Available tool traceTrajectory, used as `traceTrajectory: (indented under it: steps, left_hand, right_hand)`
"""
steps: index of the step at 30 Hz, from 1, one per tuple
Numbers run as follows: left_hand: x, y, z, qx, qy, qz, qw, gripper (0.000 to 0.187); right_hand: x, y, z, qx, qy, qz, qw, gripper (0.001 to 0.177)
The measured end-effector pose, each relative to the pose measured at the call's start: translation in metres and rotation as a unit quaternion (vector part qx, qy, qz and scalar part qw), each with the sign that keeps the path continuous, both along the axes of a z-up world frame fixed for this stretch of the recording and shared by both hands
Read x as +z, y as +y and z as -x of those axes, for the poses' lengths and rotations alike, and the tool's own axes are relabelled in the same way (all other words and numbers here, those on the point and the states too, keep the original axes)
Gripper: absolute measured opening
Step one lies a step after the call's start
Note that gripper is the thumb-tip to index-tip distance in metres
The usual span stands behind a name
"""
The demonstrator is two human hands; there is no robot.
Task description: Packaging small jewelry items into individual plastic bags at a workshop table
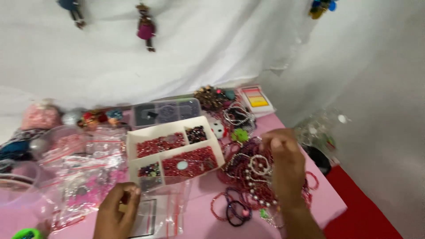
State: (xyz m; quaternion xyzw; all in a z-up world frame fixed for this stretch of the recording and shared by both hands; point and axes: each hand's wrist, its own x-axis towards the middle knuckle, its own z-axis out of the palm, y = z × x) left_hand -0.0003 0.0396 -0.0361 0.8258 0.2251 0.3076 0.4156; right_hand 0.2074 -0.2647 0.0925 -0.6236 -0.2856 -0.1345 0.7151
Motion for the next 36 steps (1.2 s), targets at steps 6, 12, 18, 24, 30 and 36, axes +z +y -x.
traceTrajectory:
  steps: [6, 12, 18, 24, 30, 36]
  left_hand:
    - [-0.002, -0.002, -0.003, 0.03, -0.01, -0.001, 1.0, 0.011]
    - [0.021, -0.022, -0.003, 0.09, 0.034, 0.019, 0.995, 0.018]
    - [-0.01, 0.008, -0.001, 0.05, -0.001, 0.056, 0.997, 0.01]
    - [0.015, -0.005, -0.001, 0.066, -0.013, 0.073, 0.995, 0.014]
    - [-0.008, 0.008, -0.001, 0.043, -0.059, 0.124, 0.99, 0.011]
    - [-0.002, 0.007, 0.0, 0.036, -0.055, 0.126, 0.99, 0.012]
  right_hand:
    - [0.02, -0.047, -0.028, 0.055, 0.086, 0.629, 0.771, 0.09]
    - [-0.051, -0.05, -0.047, 0.054, 0.061, 0.683, 0.726, 0.104]
    - [-0.061, -0.033, -0.042, -0.023, 0.02, 0.659, 0.752, 0.077]
    - [-0.023, -0.035, -0.052, 0.035, 0.18, 0.532, 0.827, 0.051]
    - [0.037, -0.055, -0.078, 0.021, 0.269, 0.48, 0.835, 0.053]
    - [0.065, -0.073, -0.082, -0.051, 0.21, 0.445, 0.869, 0.043]
